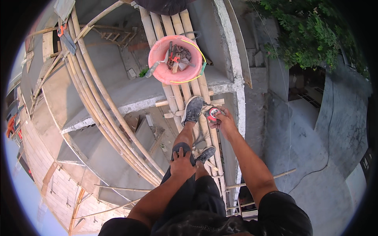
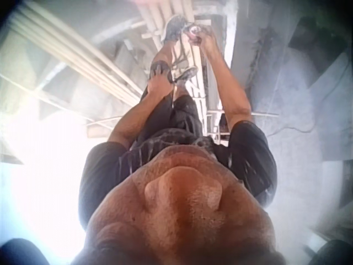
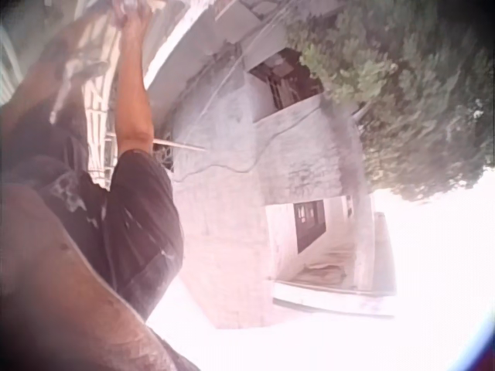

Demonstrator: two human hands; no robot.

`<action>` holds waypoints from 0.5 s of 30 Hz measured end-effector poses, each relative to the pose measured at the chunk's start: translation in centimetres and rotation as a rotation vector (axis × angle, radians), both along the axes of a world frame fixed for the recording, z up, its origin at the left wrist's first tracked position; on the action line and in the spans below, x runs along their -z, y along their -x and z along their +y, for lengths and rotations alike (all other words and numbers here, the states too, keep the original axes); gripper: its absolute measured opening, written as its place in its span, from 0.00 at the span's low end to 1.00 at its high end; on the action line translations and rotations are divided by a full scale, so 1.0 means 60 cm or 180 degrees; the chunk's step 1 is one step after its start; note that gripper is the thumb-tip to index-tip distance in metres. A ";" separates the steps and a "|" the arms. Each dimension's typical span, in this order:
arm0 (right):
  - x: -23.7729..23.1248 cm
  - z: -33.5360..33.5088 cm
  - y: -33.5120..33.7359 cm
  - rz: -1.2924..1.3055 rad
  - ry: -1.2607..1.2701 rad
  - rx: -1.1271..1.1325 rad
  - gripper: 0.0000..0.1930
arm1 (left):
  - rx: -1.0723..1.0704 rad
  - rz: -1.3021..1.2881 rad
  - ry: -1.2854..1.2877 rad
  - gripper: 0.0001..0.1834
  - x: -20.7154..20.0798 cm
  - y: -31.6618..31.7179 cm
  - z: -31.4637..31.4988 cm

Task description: The person measures a metal frame and bamboo poles using a measuring tape and marks a point with a pencil while working on a high bamboo scaffold at a construction site.

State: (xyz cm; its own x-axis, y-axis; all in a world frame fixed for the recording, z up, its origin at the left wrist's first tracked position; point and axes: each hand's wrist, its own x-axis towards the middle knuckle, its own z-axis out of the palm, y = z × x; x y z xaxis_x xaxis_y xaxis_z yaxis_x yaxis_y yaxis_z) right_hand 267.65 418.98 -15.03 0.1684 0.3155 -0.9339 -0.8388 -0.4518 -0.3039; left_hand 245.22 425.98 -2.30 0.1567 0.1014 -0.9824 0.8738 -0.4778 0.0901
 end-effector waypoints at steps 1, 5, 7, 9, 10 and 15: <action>-0.014 -0.004 -0.001 0.0113 0.0052 0.0185 0.22 | 0.0006 0.0012 -0.0023 0.43 -0.001 -0.003 0.003; -0.037 -0.028 -0.018 0.0357 0.0151 0.0131 0.21 | 0.0087 0.0029 0.0001 0.43 -0.004 -0.018 0.018; -0.055 -0.025 -0.022 0.0302 0.0350 0.0148 0.19 | 0.0082 -0.0014 -0.0021 0.43 -0.001 -0.020 0.024; -0.075 -0.022 -0.021 0.0267 0.0397 0.0257 0.19 | 0.0141 -0.0017 -0.0021 0.43 0.000 -0.021 0.029; -0.086 -0.020 -0.020 0.0222 0.0441 0.0347 0.19 | 0.0183 -0.0029 -0.0024 0.44 0.000 -0.021 0.032; -0.136 -0.020 0.006 0.0281 0.0464 0.0717 0.21 | 0.0232 -0.0042 0.0024 0.43 -0.007 -0.019 0.059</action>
